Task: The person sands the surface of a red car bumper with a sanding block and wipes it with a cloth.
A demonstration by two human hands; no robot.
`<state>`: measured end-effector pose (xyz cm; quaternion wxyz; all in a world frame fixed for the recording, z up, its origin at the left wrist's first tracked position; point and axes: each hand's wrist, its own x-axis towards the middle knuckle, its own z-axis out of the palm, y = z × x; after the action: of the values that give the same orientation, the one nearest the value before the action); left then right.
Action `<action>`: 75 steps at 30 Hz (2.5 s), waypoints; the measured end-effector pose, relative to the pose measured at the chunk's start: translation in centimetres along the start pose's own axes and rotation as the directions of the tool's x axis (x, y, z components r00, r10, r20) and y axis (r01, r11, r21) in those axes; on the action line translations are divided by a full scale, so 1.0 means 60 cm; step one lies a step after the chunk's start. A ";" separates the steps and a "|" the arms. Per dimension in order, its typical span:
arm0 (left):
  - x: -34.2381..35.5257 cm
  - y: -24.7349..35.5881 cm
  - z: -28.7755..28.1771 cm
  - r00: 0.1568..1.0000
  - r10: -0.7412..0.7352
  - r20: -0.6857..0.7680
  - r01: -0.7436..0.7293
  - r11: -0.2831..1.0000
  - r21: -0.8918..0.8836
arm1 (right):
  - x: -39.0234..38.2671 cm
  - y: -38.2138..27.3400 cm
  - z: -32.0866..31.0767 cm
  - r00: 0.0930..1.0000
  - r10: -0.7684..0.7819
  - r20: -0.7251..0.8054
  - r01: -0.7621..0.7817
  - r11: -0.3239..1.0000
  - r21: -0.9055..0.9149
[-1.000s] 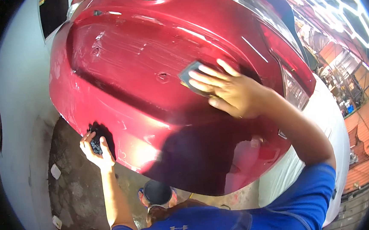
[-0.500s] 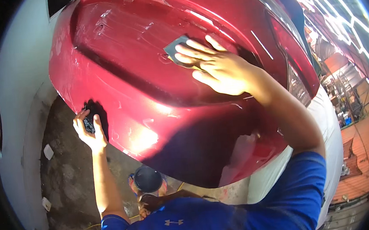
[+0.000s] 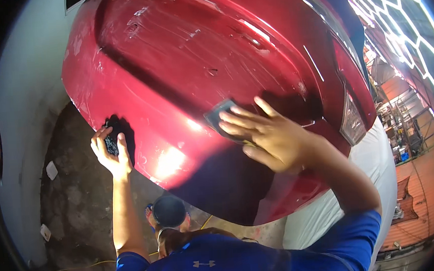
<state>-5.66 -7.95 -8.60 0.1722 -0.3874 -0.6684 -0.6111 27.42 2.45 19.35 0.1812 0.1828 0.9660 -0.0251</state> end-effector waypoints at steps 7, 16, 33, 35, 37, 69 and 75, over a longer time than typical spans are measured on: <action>-0.010 0.024 0.039 0.998 0.018 0.057 -0.013 0.997 -0.078 | 0.225 0.045 -0.018 0.962 -0.140 -0.233 0.062 0.948 -0.313; 0.002 0.008 0.026 1.000 0.001 -0.017 -0.002 0.999 -0.052 | 0.048 -0.007 -0.004 0.999 -0.043 -0.011 0.039 0.971 -0.236; -0.005 0.012 0.029 0.997 0.049 0.053 -0.043 0.992 -0.115 | 0.285 0.126 -0.053 0.798 0.012 -0.602 -0.361 0.809 -0.464; -0.002 0.001 0.020 0.997 0.053 0.047 -0.049 0.995 -0.085 | 0.283 0.112 -0.090 0.750 0.021 -0.662 -0.341 0.869 -0.359; 0.001 -0.011 0.009 0.997 0.055 0.047 -0.052 0.996 -0.075 | 0.253 0.060 -0.036 0.883 0.030 -0.468 -0.296 0.811 -0.505; -0.015 -0.003 0.029 0.998 -0.034 -0.061 0.035 0.999 0.011 | 0.039 -0.040 0.128 0.718 -0.022 -0.696 -0.207 0.947 -0.244; -0.016 0.002 0.028 0.989 -0.129 -0.071 0.136 0.985 0.104 | -0.123 0.006 0.060 0.828 0.269 -0.492 -0.363 0.926 -0.105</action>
<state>-4.52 -6.65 -9.52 0.1731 -0.3125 -0.7191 -0.5961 35.18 -0.17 18.62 -0.0392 0.3227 0.9346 0.1443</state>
